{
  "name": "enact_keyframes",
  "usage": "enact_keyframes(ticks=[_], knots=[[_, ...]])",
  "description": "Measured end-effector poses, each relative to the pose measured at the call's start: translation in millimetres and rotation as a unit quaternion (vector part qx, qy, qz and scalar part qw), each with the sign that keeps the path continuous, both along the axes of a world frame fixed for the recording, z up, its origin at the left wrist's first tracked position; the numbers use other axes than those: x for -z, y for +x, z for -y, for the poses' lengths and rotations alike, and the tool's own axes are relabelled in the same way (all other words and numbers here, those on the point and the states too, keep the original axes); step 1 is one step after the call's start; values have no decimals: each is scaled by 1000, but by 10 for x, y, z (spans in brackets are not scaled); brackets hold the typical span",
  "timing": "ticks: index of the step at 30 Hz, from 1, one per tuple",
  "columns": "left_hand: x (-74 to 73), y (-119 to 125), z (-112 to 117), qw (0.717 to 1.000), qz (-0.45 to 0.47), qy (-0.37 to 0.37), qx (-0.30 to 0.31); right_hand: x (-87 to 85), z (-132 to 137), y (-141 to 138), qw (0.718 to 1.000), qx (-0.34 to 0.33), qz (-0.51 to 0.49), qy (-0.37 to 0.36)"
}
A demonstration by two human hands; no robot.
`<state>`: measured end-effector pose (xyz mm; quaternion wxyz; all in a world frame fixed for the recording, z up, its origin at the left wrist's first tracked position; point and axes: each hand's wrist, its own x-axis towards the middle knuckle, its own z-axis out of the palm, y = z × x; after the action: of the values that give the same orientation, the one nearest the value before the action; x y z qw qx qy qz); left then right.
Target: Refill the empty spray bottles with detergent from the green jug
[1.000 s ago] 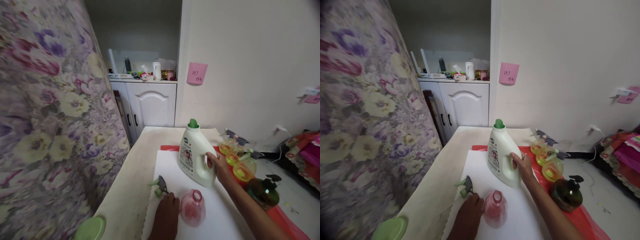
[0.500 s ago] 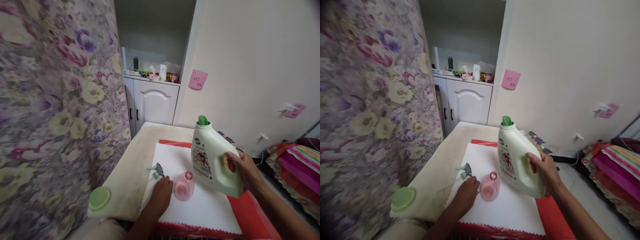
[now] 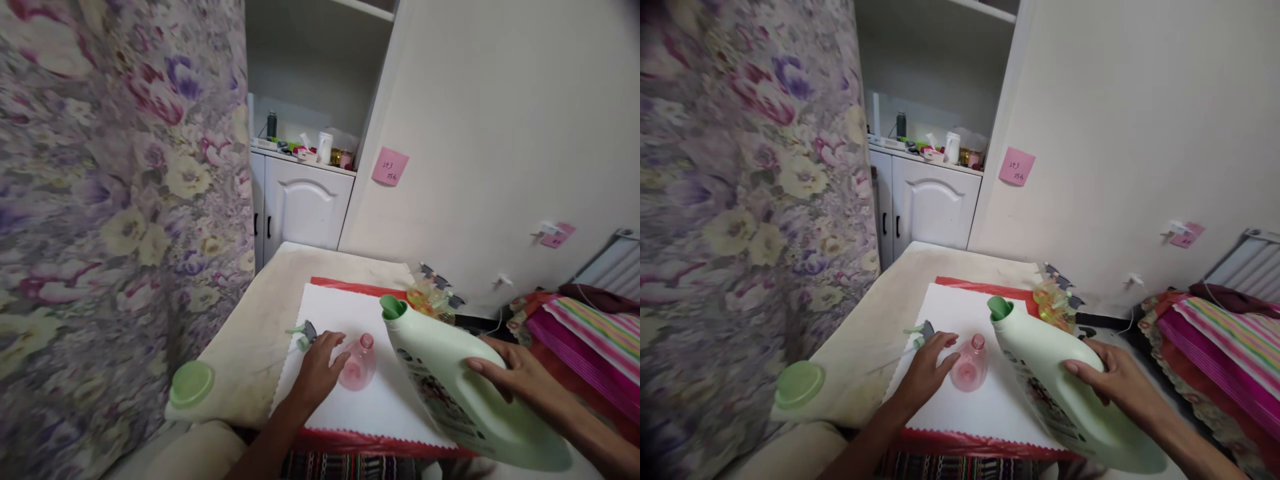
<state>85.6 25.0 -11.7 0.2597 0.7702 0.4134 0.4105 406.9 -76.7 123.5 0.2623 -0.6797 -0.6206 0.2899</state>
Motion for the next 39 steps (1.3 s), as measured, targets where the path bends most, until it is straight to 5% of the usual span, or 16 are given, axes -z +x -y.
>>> enact_keyframes(ticks=[6,10,18,39], knots=[[-337,91,-41,992,82,-71,67,-130,41,11,998,-17,58,-6],[-433,240,-129,985,82,-103,108,-260,41,13,989,-27,140,33],[-296,361,-288,966,142,-168,137,-316,41,42,988,-118,97,-5],[-292,355,-349,944,189,-167,212,-544,-113,-252,966,-114,223,55]])
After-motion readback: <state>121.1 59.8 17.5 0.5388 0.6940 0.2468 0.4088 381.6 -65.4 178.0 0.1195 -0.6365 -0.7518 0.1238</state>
